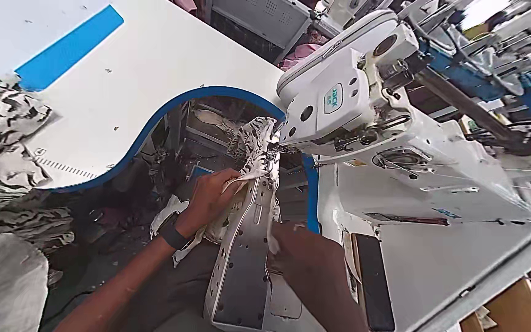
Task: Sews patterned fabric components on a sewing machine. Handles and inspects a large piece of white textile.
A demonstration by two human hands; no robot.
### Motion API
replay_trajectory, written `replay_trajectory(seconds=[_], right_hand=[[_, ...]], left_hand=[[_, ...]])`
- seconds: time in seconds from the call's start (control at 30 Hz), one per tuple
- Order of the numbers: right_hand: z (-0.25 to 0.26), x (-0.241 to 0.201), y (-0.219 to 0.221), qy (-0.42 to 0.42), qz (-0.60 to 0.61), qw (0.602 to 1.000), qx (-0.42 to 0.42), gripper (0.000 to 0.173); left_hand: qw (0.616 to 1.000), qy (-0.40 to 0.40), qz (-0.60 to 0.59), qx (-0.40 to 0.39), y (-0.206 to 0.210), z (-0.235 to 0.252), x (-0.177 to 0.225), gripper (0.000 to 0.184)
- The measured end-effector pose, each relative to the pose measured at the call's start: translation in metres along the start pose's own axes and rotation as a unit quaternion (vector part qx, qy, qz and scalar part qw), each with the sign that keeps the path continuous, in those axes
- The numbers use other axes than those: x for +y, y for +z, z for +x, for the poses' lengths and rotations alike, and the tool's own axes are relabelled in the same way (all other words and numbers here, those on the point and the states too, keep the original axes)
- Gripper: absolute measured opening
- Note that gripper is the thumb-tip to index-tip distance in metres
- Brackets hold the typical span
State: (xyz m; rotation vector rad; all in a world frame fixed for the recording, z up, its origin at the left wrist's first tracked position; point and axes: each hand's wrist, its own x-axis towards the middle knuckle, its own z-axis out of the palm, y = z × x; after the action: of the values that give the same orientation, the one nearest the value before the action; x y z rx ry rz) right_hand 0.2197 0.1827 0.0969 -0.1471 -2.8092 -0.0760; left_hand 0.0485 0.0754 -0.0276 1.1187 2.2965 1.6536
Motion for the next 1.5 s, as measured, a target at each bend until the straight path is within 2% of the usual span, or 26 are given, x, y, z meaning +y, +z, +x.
replay_trajectory(seconds=[0.07, 0.13, 0.23, 0.33, 0.4, 0.53, 0.57, 0.6, 0.67, 0.7, 0.77, 0.83, 0.87, 0.97, 1.03, 1.1, 1.2, 1.27, 1.33, 1.4, 1.5], right_hand=[[-0.008, 0.019, -0.021, 0.018, -0.032, 0.999, -0.03, 0.022], [-0.016, 0.02, -0.026, 0.012, -0.06, 0.996, -0.063, 0.02], [-0.021, -0.004, 0.004, -0.011, -0.064, 0.996, -0.062, 0.009], [-0.009, -0.028, 0.029, -0.036, -0.044, 0.998, -0.02, 0.013], [-0.004, -0.031, 0.031, -0.03, -0.015, 0.999, -0.01, 0.014], [-0.012, -0.012, 0.016, 0.045, 0.04, 0.998, -0.017, 0.02], [-0.013, -0.006, 0.007, 0.062, 0.044, 0.997, -0.019, 0.022], [-0.012, -0.002, -0.002, 0.076, 0.041, 0.996, -0.014, 0.024], [-0.012, 0.003, -0.013, 0.093, 0.022, 0.995, -0.003, 0.028], [-0.013, 0.004, -0.013, 0.1, 0.016, 0.995, -0.004, 0.03], [-0.019, -0.003, -0.006, 0.117, 0.009, 0.993, -0.026, 0.03], [-0.023, -0.011, 0.005, 0.13, 0.009, 0.99, -0.054, 0.026], [-0.023, -0.013, 0.01, 0.132, 0.006, 0.989, -0.06, 0.025], [-0.019, -0.019, 0.014, 0.111, 0.001, 0.992, -0.053, 0.027], [-0.013, -0.019, 0.013, 0.082, -0.005, 0.995, -0.048, 0.027], [-0.007, -0.02, 0.013, 0.058, -0.001, 0.997, -0.049, 0.026], [0.005, -0.028, 0.016, 0.026, 0.0, 0.998, -0.064, 0.02], [0.014, -0.033, 0.019, 0.023, -0.005, 0.995, -0.097, 0.015], [0.024, -0.032, 0.016, 0.03, -0.021, 0.989, -0.142, 0.013], [0.032, -0.029, 0.013, 0.033, -0.032, 0.984, -0.17, 0.013], [0.038, -0.023, 0.019, 0.038, -0.037, 0.988, -0.142, 0.012]], left_hand=[[1.0, -0.001, -0.016, -0.006, -0.003, 0.009, 0.002, 0.025], [0.996, -0.026, -0.076, -0.048, -0.01, 0.018, 0.009, 0.022], [0.962, -0.11, -0.185, -0.166, -0.016, 0.027, 0.02, 0.017], [0.955, -0.121, -0.151, -0.224, -0.016, 0.027, 0.024, 0.021], [0.947, -0.118, -0.155, -0.254, -0.021, 0.025, 0.013, 0.022], [0.9, -0.15, -0.304, -0.275, -0.038, 0.039, -0.016, 0.01], [0.903, -0.133, -0.304, -0.272, -0.043, 0.048, -0.017, 0.006], [0.921, -0.1, -0.254, -0.279, -0.05, 0.061, -0.013, 0.006], [0.944, -0.023, -0.078, -0.321, -0.062, 0.084, 0.008, 0.018], [0.942, 0.0, 0.002, -0.337, -0.066, 0.088, 0.024, 0.022], [0.941, -0.004, 0.082, -0.327, -0.065, 0.074, 0.05, 0.025], [0.954, -0.051, 0.062, -0.289, -0.054, 0.041, 0.066, 0.026], [0.968, -0.053, 0.042, -0.242, -0.046, 0.021, 0.069, 0.025], [0.996, 0.009, 0.029, -0.088, -0.021, -0.024, 0.065, 0.025], [0.998, 0.041, 0.019, -0.053, -0.016, -0.032, 0.06, 0.029], [0.992, 0.092, -0.027, -0.081, -0.016, -0.034, 0.05, 0.027], [0.958, 0.143, -0.17, -0.18, -0.006, -0.032, 0.028, 0.022], [0.916, 0.135, -0.285, -0.248, -0.004, -0.022, 0.01, 0.028], [0.89, 0.105, -0.346, -0.277, -0.001, -0.01, 0.002, 0.03], [0.877, 0.066, -0.385, -0.28, 0.003, -0.002, 0.002, 0.033], [0.868, 0.024, -0.436, -0.237, 0.016, 0.003, 0.003, 0.037]])
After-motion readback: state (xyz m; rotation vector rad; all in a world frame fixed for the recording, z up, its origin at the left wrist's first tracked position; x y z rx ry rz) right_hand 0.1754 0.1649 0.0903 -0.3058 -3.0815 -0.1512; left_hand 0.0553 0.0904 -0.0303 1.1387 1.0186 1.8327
